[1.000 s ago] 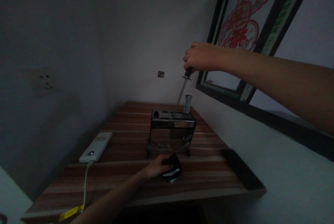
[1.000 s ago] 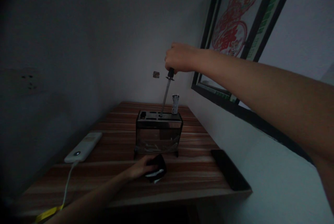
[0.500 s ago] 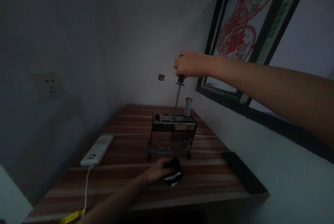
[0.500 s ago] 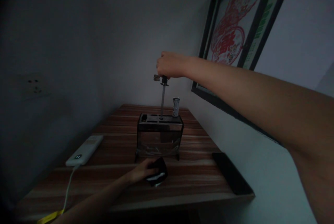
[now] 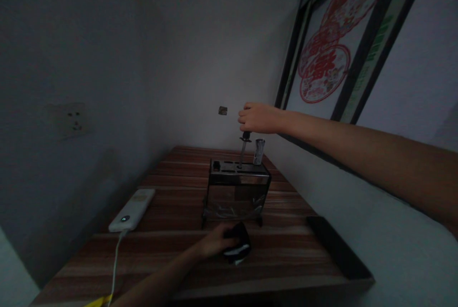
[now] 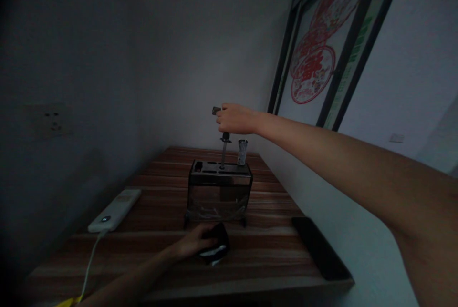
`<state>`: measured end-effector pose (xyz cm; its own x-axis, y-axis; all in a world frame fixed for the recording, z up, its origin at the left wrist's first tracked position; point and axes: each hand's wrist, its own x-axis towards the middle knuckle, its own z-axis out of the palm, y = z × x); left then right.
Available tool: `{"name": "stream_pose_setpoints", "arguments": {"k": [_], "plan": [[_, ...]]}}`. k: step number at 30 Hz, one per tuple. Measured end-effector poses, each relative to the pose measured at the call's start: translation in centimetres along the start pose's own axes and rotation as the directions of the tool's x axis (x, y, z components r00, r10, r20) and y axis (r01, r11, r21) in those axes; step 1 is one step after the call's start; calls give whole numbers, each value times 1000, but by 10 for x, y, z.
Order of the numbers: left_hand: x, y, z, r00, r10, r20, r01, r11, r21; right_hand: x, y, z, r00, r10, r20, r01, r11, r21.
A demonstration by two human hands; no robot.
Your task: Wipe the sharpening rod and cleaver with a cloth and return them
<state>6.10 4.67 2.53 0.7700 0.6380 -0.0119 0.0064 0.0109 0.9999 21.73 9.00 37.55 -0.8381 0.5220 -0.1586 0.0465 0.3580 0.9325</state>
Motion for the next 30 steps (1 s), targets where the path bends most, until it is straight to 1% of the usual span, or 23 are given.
{"name": "stream_pose_setpoints", "arguments": {"k": [6,9,12,16,21,26,30], "plan": [[1,-2,0,999,30,23,-30,1000,8,10,-27,21,998,-57,-39,60,995,80],[0,1,0,1000,11,14,-12,1000,9,13,-38,32,994,-81,-71,89,988,123],[-1,3,1,1000,-13,-10,13,1000,10,15,-49,39,993,-81,-82,93,983,158],[0,2,1,1000,-17,-18,17,1000,5,17,-62,45,993,-90,-71,103,974,204],[2,2,2,1000,4,-10,-4,1000,-11,19,-70,52,994,-88,-66,101,968,228],[1,4,2,1000,1,12,-1,1000,13,19,-74,56,993,-92,-68,106,966,237],[2,3,1,1000,-12,-14,12,1000,15,20,-77,56,993,-92,-73,107,966,235]]}}
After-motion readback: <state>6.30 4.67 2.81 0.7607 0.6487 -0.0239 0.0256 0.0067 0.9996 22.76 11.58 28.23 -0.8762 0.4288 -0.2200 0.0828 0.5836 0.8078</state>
